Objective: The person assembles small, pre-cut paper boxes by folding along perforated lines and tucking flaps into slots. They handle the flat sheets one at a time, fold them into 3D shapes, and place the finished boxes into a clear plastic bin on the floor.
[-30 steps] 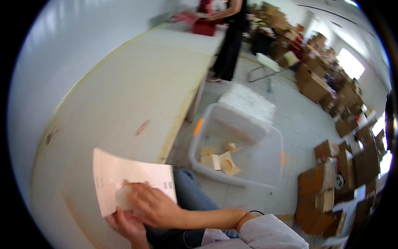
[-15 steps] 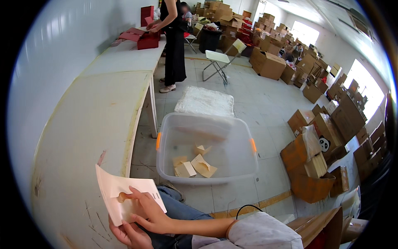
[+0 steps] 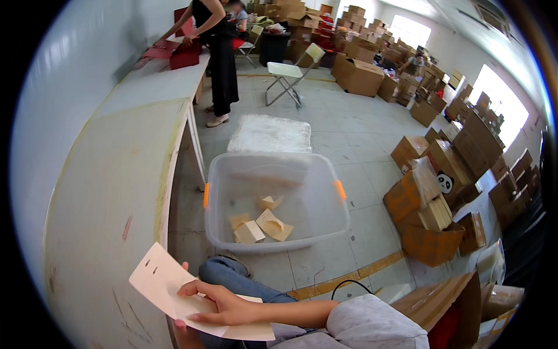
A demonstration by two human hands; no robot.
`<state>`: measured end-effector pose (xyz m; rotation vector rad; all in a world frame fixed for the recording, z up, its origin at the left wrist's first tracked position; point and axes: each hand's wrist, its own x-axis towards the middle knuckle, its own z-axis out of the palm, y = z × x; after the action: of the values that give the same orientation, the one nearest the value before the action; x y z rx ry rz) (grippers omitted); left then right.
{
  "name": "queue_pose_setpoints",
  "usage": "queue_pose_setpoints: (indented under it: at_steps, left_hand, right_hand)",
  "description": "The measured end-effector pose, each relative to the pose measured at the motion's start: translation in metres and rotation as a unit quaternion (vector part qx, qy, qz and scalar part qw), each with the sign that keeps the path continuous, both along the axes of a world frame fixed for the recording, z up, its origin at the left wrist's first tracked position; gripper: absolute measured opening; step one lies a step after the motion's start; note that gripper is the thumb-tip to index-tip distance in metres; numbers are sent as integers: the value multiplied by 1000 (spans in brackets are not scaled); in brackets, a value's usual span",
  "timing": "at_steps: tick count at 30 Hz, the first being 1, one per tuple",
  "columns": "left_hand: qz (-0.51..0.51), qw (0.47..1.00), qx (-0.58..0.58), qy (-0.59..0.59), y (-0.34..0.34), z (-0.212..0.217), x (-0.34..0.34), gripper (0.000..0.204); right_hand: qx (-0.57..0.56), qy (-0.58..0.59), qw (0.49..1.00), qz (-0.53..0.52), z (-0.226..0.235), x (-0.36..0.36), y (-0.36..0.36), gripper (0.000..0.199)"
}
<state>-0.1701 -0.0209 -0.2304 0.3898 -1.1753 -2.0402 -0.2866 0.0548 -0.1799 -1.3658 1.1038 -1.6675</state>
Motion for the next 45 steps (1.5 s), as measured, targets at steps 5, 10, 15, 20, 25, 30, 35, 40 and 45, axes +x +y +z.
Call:
queue_pose_setpoints:
  at_steps: [5,10,15,20,25,30,35,40,45]
  left_hand:
    - [-77,989,-21,121,-17,-4,0,131]
    - [68,983,169,-17,0,15,16,102]
    - [-55,950,119,283,8,-1,19,93]
    - [-30,945,171,278,12,-23,27,103]
    - [35,964,184,191,20,-22,23,102]
    - [20,921,197,335,15,-21,19,100]
    - [20,975,172,136,9,-20,33,99]
    - [-1,966,246,83,10,-25,35,100]
    - [-54,964,254,55,16,-38,40,96]
  right_hand:
    - [67,153,986,21,-2,-10,4,50]
    - [-88,372,914,134,0,-24,-11,53]
    - [-77,466,875,108,8,-7,-19,56]
    - [-42,473,871,125,7,-5,-21,56]
    - [-43,418,891,173,9,-12,-32,54]
    - [-75,377,897,220,9,-17,-49,52]
    - [-74,462,854,229,12,-22,-54,52]
    - [-68,473,857,194,3,-19,-53,50]
    - [-109,482,861,118,-11,-16,-54,47]
